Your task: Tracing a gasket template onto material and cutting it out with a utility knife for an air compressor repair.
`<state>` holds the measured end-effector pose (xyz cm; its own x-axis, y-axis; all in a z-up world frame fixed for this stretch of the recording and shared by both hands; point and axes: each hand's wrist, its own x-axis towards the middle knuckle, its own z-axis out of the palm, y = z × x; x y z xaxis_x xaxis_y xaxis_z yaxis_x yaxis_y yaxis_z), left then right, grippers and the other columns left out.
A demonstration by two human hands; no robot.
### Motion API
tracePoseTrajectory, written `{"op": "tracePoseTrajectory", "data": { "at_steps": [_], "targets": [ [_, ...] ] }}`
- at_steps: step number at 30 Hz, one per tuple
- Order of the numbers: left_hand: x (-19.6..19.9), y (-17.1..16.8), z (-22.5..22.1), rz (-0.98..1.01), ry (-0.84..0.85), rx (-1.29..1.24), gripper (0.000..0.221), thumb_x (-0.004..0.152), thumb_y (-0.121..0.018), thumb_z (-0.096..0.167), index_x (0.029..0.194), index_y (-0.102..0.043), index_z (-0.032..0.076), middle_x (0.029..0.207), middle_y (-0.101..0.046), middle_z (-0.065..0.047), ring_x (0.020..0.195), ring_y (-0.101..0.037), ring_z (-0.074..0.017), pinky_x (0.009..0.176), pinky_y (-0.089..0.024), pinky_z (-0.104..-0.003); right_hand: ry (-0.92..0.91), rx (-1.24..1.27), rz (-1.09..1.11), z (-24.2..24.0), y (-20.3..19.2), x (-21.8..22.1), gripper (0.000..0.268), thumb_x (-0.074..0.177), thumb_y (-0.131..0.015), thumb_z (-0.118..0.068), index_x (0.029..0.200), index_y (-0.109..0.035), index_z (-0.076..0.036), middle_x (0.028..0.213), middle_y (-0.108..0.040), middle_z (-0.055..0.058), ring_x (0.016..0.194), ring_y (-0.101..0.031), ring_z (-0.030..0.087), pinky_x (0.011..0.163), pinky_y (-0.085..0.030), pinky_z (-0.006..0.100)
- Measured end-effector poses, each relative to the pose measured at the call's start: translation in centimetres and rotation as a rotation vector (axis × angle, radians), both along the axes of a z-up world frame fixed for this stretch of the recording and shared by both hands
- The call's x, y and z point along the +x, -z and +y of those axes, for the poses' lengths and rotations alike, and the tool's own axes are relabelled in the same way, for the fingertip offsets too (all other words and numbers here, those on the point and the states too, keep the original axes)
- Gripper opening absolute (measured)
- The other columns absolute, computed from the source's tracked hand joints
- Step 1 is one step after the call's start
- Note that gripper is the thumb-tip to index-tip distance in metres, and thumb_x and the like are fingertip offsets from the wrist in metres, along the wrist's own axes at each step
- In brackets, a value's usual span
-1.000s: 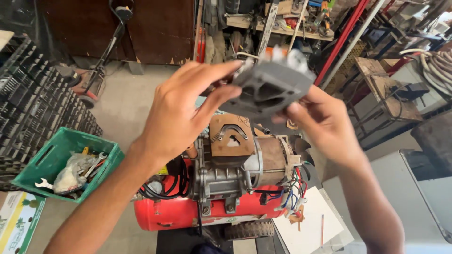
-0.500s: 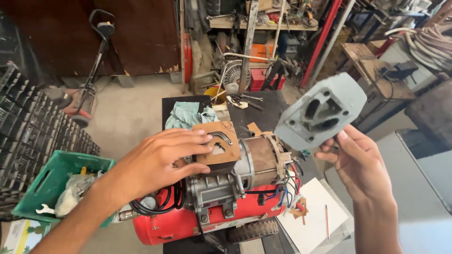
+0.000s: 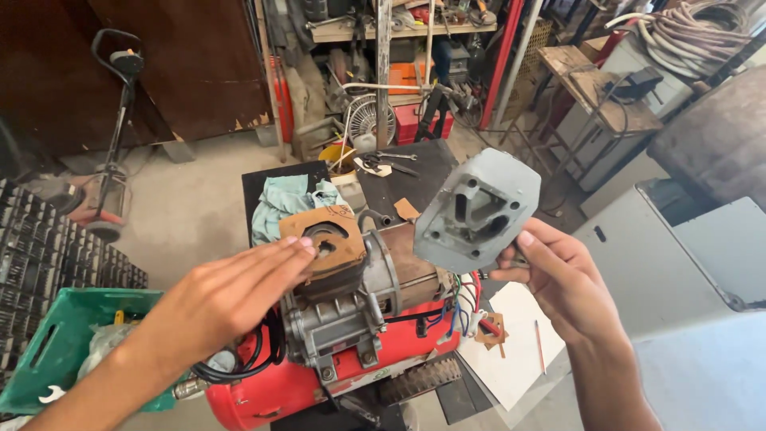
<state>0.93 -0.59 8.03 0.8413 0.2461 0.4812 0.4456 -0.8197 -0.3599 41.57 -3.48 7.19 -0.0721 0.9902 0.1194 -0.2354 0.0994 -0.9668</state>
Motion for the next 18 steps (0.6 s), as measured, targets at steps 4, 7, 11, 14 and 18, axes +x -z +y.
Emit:
{"op": "tracePoseTrajectory", "data": {
  "at_steps": [4,7,11,14,18],
  "targets": [
    [0.0,-0.1,-0.7,-0.077,-0.077,-0.107,0.051,0.082,-0.067,-0.01,0.132,-0.063,0.002,0.13,-0.07,-0.013,0.12,-0.069,-0.0229,0.092,-0.06,-0.036,0.0,-0.002,-0.026,-0.1,0.0,-0.1,0.028,0.104,-0.053,-0.014,0.11,-0.068,0.01,0.085,-0.059,0.009,0.08,-0.061,0.014,0.079,-0.066,0.034],
    [0.4,0.0,-1.0,-0.033,-0.102,-0.004,0.053,0.078,-0.071,-0.013,0.129,-0.065,0.0,0.125,-0.072,-0.014,0.114,-0.071,-0.0227,0.096,-0.06,-0.036,-0.001,0.006,-0.039,-0.2,0.0,-0.1,0.027,0.105,-0.053,-0.015,0.107,-0.068,0.008,0.085,-0.059,0.009,0.08,-0.06,0.014,0.079,-0.066,0.034],
    [0.8,0.0,-1.1,0.06,-0.143,0.165,0.035,0.092,-0.062,-0.005,0.127,-0.065,-0.001,0.124,-0.07,-0.014,0.111,-0.07,-0.0219,0.1,-0.058,-0.035,0.017,-0.018,-0.053,-0.3,0.0,-0.1,0.027,0.104,-0.054,-0.014,0.108,-0.069,0.007,0.086,-0.06,0.008,0.082,-0.06,0.013,0.079,-0.066,0.035],
    [0.5,-0.1,-0.7,0.148,-0.142,0.131,0.052,0.079,-0.072,-0.008,0.13,-0.063,0.0,0.123,-0.07,-0.015,0.108,-0.07,-0.0232,0.104,-0.056,-0.036,0.005,-0.01,-0.077,-0.4,-0.1,-0.1,0.027,0.104,-0.053,-0.016,0.105,-0.068,0.006,0.084,-0.059,0.008,0.081,-0.059,0.013,0.079,-0.066,0.034],
    [0.9,-1.4,-0.7,0.102,-0.125,0.103,0.029,0.091,-0.062,-0.005,0.12,-0.063,0.001,0.112,-0.067,-0.012,0.1,-0.066,-0.0242,0.1,-0.055,-0.04,0.002,-0.009,-0.073,-0.3,0.0,-0.1,0.027,0.104,-0.054,-0.016,0.105,-0.069,0.006,0.084,-0.058,0.007,0.08,-0.059,0.012,0.079,-0.066,0.034]
  ]
}}
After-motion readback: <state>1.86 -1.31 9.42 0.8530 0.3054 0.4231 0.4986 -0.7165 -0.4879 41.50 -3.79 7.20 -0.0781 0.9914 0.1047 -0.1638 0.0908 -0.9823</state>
